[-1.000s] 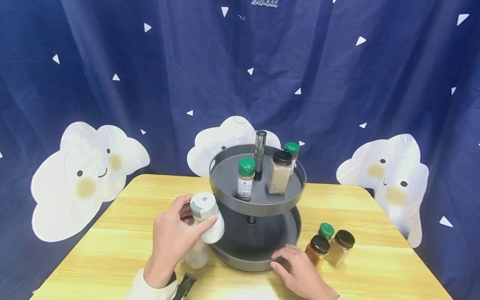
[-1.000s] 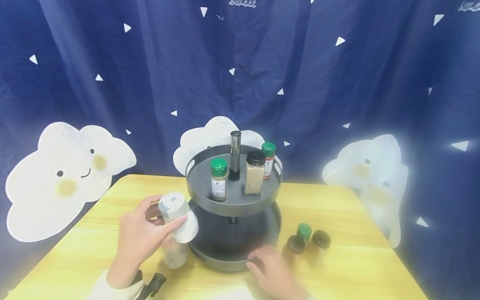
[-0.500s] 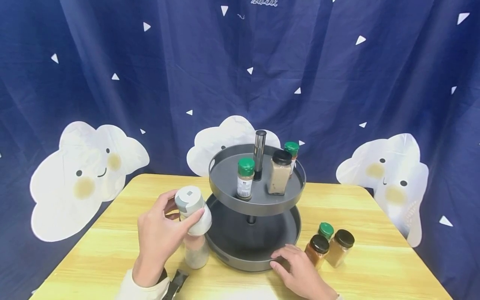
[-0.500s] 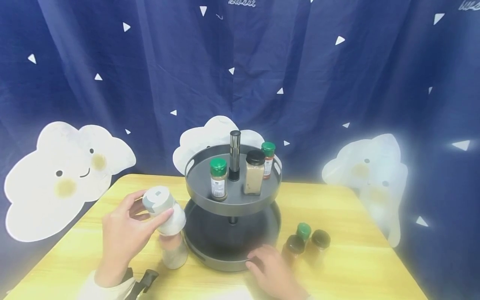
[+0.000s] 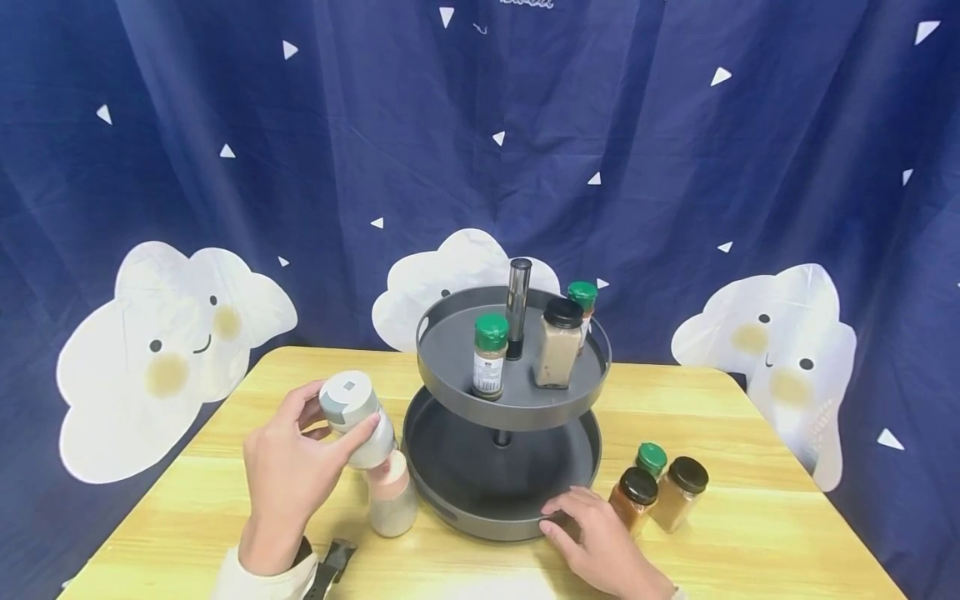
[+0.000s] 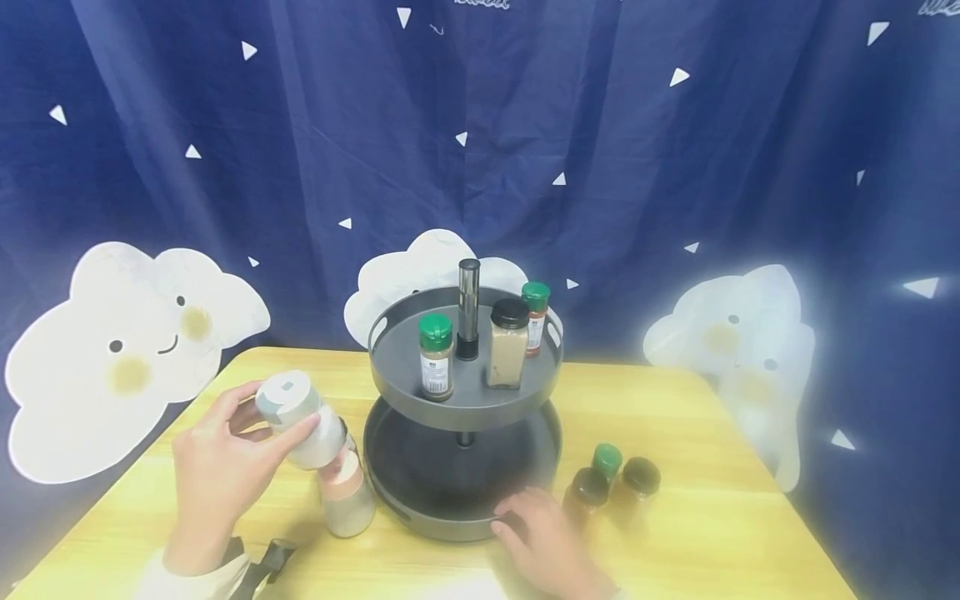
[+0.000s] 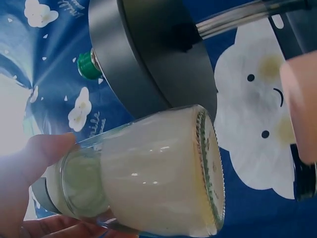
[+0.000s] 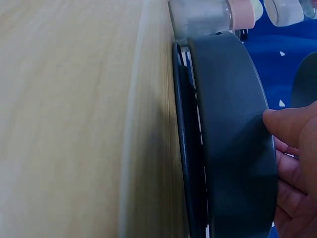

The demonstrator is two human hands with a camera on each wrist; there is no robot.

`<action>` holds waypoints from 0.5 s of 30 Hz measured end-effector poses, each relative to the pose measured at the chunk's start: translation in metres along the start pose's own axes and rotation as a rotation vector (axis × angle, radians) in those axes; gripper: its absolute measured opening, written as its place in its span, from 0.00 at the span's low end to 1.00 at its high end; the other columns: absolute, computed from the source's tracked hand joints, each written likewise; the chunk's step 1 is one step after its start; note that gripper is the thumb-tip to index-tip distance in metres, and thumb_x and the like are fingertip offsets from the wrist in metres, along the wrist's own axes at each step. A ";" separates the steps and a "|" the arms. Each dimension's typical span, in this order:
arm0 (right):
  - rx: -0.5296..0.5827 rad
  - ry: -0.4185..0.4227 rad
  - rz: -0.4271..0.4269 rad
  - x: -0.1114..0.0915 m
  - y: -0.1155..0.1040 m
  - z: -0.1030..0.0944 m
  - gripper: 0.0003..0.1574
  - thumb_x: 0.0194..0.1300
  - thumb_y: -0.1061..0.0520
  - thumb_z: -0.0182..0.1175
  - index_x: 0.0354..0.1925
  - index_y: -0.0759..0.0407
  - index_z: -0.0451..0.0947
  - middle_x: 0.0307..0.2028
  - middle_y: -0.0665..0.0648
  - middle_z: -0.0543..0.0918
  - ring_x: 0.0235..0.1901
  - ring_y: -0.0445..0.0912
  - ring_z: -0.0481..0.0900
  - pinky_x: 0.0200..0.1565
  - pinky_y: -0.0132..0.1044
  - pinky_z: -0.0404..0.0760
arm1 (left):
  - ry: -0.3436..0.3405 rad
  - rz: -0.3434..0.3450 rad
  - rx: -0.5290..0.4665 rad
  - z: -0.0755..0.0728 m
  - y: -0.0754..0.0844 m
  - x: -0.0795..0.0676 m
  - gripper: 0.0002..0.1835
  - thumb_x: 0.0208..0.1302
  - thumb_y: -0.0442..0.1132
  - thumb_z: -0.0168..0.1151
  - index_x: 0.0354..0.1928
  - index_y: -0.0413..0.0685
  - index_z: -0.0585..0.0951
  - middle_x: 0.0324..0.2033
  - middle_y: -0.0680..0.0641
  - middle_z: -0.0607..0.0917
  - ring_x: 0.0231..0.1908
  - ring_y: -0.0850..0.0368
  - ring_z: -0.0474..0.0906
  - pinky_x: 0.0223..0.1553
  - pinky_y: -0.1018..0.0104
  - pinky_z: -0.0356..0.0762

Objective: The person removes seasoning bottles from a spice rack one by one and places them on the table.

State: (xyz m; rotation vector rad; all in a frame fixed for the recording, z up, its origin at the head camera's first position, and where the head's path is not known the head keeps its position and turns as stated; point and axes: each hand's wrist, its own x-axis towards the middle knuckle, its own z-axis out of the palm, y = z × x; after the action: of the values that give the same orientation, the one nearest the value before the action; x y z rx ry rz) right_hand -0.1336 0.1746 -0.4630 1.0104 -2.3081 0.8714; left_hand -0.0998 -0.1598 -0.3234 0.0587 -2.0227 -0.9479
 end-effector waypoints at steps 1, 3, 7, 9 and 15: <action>0.000 0.000 0.002 0.000 0.000 0.000 0.11 0.54 0.62 0.71 0.34 0.49 0.80 0.33 0.39 0.81 0.36 0.37 0.79 0.37 0.33 0.81 | 0.001 -0.003 0.011 -0.001 -0.001 0.000 0.30 0.32 0.41 0.85 0.43 0.41 0.84 0.30 0.44 0.88 0.30 0.53 0.86 0.29 0.87 0.75; -0.001 -0.002 0.005 0.000 0.000 0.000 0.11 0.54 0.62 0.71 0.34 0.49 0.80 0.33 0.39 0.81 0.36 0.37 0.79 0.38 0.33 0.81 | 0.008 0.000 0.031 -0.003 -0.004 0.001 0.31 0.31 0.41 0.85 0.43 0.41 0.84 0.30 0.44 0.88 0.29 0.55 0.86 0.28 0.87 0.74; -0.002 -0.003 0.009 0.000 0.000 -0.001 0.11 0.54 0.62 0.71 0.34 0.49 0.80 0.33 0.38 0.81 0.36 0.37 0.78 0.38 0.33 0.80 | 0.024 0.014 0.057 -0.006 -0.009 0.002 0.30 0.29 0.40 0.85 0.42 0.40 0.84 0.29 0.44 0.88 0.28 0.79 0.78 0.27 0.88 0.74; 0.000 -0.001 0.009 0.000 0.000 -0.001 0.11 0.54 0.62 0.71 0.34 0.49 0.80 0.33 0.38 0.80 0.36 0.37 0.78 0.38 0.33 0.81 | 0.025 0.017 0.060 -0.007 -0.011 0.003 0.30 0.29 0.39 0.85 0.41 0.39 0.84 0.28 0.44 0.88 0.29 0.89 0.71 0.27 0.88 0.73; -0.003 -0.003 0.006 -0.001 0.001 0.000 0.11 0.54 0.61 0.71 0.34 0.49 0.80 0.33 0.38 0.81 0.36 0.37 0.79 0.38 0.34 0.81 | 0.014 -0.014 0.078 -0.011 -0.017 0.004 0.30 0.30 0.40 0.84 0.42 0.39 0.84 0.28 0.43 0.88 0.28 0.97 0.64 0.27 0.88 0.73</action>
State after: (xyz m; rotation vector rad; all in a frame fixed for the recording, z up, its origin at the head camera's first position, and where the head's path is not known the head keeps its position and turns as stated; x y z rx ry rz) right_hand -0.1339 0.1754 -0.4642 1.0049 -2.3153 0.8688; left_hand -0.0992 -0.1806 -0.3278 0.1223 -2.0482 -0.8749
